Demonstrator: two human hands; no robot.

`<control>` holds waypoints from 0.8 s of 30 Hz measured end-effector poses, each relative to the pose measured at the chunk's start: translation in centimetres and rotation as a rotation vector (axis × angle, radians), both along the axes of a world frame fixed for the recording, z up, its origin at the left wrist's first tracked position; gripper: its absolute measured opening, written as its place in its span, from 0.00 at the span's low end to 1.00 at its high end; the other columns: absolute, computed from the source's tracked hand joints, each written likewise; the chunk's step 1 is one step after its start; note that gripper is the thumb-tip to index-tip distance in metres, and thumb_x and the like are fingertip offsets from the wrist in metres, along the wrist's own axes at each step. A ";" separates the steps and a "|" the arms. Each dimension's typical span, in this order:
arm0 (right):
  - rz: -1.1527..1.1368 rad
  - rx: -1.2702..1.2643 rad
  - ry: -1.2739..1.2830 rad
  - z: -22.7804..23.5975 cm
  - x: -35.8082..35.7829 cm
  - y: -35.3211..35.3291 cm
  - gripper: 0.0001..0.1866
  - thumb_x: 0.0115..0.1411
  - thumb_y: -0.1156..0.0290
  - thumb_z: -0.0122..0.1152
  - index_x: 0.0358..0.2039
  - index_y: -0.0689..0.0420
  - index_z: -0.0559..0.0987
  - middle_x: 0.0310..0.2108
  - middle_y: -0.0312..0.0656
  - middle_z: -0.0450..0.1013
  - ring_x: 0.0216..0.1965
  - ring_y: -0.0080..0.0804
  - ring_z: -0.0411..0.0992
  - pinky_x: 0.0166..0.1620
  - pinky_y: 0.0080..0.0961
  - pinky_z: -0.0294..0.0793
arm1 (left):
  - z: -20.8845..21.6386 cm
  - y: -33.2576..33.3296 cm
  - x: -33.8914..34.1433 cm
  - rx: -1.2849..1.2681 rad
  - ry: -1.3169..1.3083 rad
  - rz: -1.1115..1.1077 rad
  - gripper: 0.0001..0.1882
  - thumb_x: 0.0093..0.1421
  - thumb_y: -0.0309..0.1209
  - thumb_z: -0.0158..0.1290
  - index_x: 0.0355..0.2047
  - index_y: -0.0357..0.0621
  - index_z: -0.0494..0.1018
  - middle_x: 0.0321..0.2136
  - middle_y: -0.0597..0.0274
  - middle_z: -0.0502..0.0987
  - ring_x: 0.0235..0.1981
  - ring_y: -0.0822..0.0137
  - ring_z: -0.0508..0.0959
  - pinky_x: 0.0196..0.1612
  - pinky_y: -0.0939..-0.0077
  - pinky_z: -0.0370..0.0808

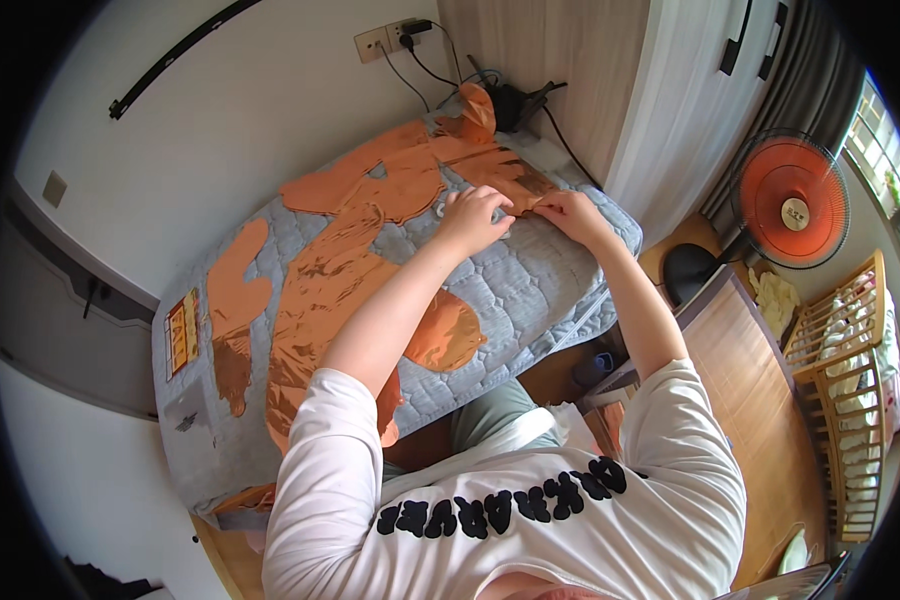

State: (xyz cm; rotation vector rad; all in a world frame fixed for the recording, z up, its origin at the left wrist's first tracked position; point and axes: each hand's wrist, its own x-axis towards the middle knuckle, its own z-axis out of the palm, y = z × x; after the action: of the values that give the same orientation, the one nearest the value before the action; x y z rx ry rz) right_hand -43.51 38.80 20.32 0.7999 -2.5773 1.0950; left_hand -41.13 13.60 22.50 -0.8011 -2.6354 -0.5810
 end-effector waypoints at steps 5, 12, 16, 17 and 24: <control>-0.100 -0.181 -0.170 -0.9 -0.8 0.3 0.09 0.61 0.69 0.69 0.39 0.60 0.86 0.33 0.41 0.82 0.33 0.24 0.77 0.39 0.24 0.76 | -1.1 1.6 -1.0 0.088 0.020 0.010 0.13 0.59 0.45 0.62 0.40 0.55 0.82 0.41 0.72 0.82 0.48 0.66 0.79 0.54 0.61 0.63; -0.047 -0.282 -0.228 -1.4 -1.3 0.3 0.10 0.62 0.69 0.67 0.40 0.63 0.85 0.34 0.39 0.82 0.35 0.22 0.77 0.42 0.22 0.76 | -1.6 2.9 -2.0 0.075 0.054 0.057 0.12 0.60 0.46 0.61 0.36 0.55 0.84 0.38 0.71 0.83 0.43 0.65 0.80 0.50 0.62 0.65; -0.052 -0.341 -0.236 -1.9 -1.6 0.4 0.11 0.63 0.69 0.65 0.40 0.63 0.85 0.35 0.40 0.82 0.36 0.24 0.77 0.43 0.23 0.76 | -1.5 3.6 -2.6 0.105 -0.045 0.080 0.12 0.61 0.47 0.60 0.34 0.56 0.86 0.37 0.71 0.83 0.41 0.66 0.81 0.50 0.61 0.66; -0.062 -0.346 -0.232 -1.9 -1.6 0.4 0.11 0.64 0.69 0.65 0.40 0.63 0.85 0.35 0.41 0.82 0.36 0.24 0.78 0.43 0.23 0.76 | -1.6 3.7 -2.7 0.104 -0.046 0.078 0.12 0.61 0.47 0.60 0.34 0.56 0.86 0.37 0.71 0.83 0.41 0.66 0.81 0.50 0.61 0.66; -0.120 -0.279 -0.239 -1.6 -1.5 0.4 0.09 0.63 0.70 0.67 0.39 0.62 0.86 0.34 0.41 0.82 0.35 0.23 0.77 0.42 0.23 0.76 | -1.5 4.3 -2.9 0.170 -0.187 0.144 0.12 0.61 0.47 0.60 0.35 0.57 0.86 0.36 0.70 0.84 0.39 0.66 0.82 0.49 0.61 0.67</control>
State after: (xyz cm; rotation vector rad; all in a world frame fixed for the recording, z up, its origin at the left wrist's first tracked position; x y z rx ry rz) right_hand -45.05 39.19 18.73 0.4669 -2.5333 1.5485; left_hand -44.03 17.93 20.99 -0.5244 -2.7341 -0.8634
